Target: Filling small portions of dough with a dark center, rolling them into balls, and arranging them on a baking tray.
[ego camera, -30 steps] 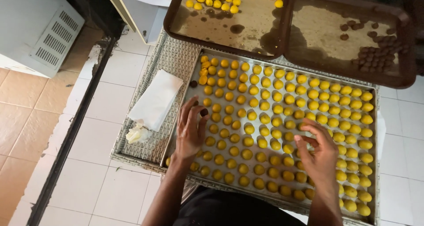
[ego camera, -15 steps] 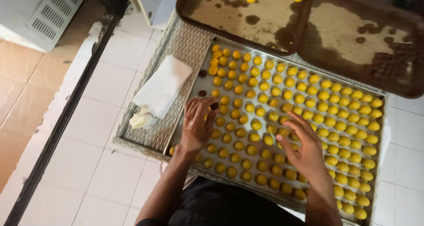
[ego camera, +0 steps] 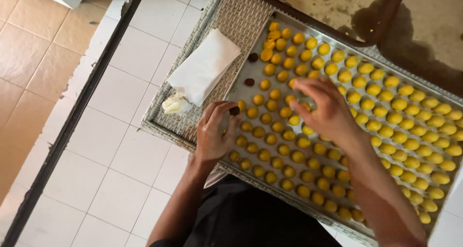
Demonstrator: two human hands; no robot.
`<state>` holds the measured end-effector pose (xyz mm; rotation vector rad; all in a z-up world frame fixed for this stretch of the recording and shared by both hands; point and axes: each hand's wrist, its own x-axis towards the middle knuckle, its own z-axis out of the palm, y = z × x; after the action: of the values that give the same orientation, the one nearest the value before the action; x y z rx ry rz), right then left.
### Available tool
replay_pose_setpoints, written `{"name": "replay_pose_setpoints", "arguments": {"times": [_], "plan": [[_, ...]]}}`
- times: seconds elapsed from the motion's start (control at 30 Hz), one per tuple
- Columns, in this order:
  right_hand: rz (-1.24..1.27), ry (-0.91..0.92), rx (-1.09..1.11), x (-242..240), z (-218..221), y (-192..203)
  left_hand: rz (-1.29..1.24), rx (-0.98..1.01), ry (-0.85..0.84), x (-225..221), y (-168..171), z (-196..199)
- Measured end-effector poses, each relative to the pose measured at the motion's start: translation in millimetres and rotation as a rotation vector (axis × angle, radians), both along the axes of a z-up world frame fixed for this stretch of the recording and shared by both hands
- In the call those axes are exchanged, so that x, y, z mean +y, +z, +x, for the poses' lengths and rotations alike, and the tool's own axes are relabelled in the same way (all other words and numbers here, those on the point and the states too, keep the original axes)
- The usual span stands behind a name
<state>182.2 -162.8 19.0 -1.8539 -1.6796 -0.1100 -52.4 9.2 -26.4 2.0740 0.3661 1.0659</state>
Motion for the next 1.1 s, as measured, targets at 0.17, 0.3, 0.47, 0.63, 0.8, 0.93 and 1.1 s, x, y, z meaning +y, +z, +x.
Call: {"name": "replay_pose_setpoints", "arguments": {"times": [0.17,0.3,0.47,0.63,0.8,0.93,1.1], "plan": [[-0.07,-0.168,-0.167,65.4,40.0,-39.2,-0.009,-0.008,-0.01,0.1,11.8,-5.1],[-0.102,-0.315,-0.339,104.4,51.2,-59.7,-0.041,0.009,-0.015,0.8,13.9,-7.9],[-0.139,-0.4,-0.442,123.7,41.7,-62.2,-0.051,0.1,0.005,5.0,21.9,-15.7],[-0.218,-0.461,-0.42,131.0,34.7,-61.0,-0.049,0.101,0.009,12.6,21.0,-12.6],[-0.211,-0.344,-0.25,132.8,40.5,-71.1,0.007,0.108,-0.013,20.6,23.0,1.8],[-0.187,-0.327,-0.158,122.1,35.0,-59.7,0.044,0.126,-0.061,27.7,17.4,16.3],[0.175,-0.111,0.195,66.4,13.3,-19.4,0.165,0.281,-0.077,39.9,6.8,33.9]]}}
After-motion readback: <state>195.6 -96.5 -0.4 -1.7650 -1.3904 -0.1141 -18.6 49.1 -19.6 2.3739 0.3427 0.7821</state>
